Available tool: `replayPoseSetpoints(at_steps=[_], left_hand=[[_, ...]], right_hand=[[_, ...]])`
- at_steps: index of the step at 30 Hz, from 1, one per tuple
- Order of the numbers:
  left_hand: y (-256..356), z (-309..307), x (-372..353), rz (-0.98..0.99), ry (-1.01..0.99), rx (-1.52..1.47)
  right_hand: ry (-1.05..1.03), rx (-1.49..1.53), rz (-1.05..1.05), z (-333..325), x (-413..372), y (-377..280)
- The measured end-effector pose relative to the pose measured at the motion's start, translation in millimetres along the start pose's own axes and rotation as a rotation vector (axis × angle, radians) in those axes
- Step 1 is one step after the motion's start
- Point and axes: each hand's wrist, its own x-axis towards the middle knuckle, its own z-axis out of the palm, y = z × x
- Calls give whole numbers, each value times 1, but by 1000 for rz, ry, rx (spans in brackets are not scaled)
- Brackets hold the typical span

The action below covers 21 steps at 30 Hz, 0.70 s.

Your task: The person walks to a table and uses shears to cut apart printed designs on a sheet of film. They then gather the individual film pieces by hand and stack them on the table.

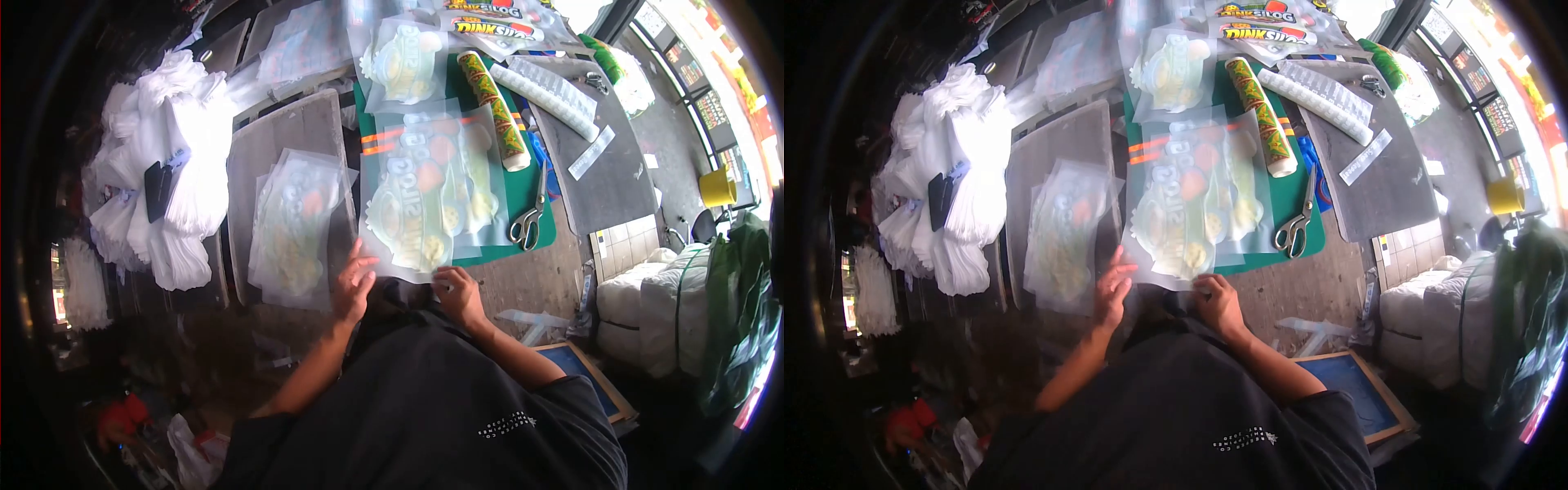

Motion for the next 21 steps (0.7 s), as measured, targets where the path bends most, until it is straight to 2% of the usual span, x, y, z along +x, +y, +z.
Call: replayPoseSetpoints(at_steps=[1, 2, 3, 4, 5, 6, 7, 8, 10, 11, 13, 14, 15, 16, 18, 20, 21], left_hand=[[-6, -2, -1, 40, -6, 106], [-9, 1, 0, 47, -8, 106], [-10, 7, 0, 51, 132, 36], [-13, 9, -1, 53, 272, -36], [-20, 6, -2, -142, 332, -248], [-27, 0, -3, -139, 332, -252], [-34, -8, -3, -249, 299, -389], [-32, -14, -2, -359, 261, -524], [-28, -26, 3, -305, 224, -412], [-23, -38, 6, -234, 175, -332], [3, -63, 16, -58, 92, -151], [27, -81, 18, -36, 69, -38], [43, -102, 19, -10, 15, -6], [64, -124, 18, 0, -23, 27], [111, -164, 14, -9, -82, 27], [139, -206, 7, -52, -128, -140], [155, -220, 6, -45, -136, -139]], right_hand=[[7, -1, -7, 4, -1, 0], [-91, 34, 3, 7, -2, -2], [-190, 68, 16, 11, -3, -5], [-187, 67, 15, 17, -3, -8], [-286, 78, 123, 23, -2, -16], [-386, 88, 232, 27, -2, -23], [-476, 93, 309, 28, 2, -30], [-473, 89, 307, 31, 5, -34], [-602, -20, 321, 35, 9, -39], [-596, -19, 326, 35, 15, -44], [-400, -84, 356, 27, 35, -55], [-170, -51, 292, 26, 45, -57], [-29, -27, 249, 26, 60, -50], [125, 261, 143, 37, 74, -26], [116, 386, 127, 30, 102, -47], [-21, 340, -35, 33, 116, -64], [-195, 527, -26, 38, 121, -71]])
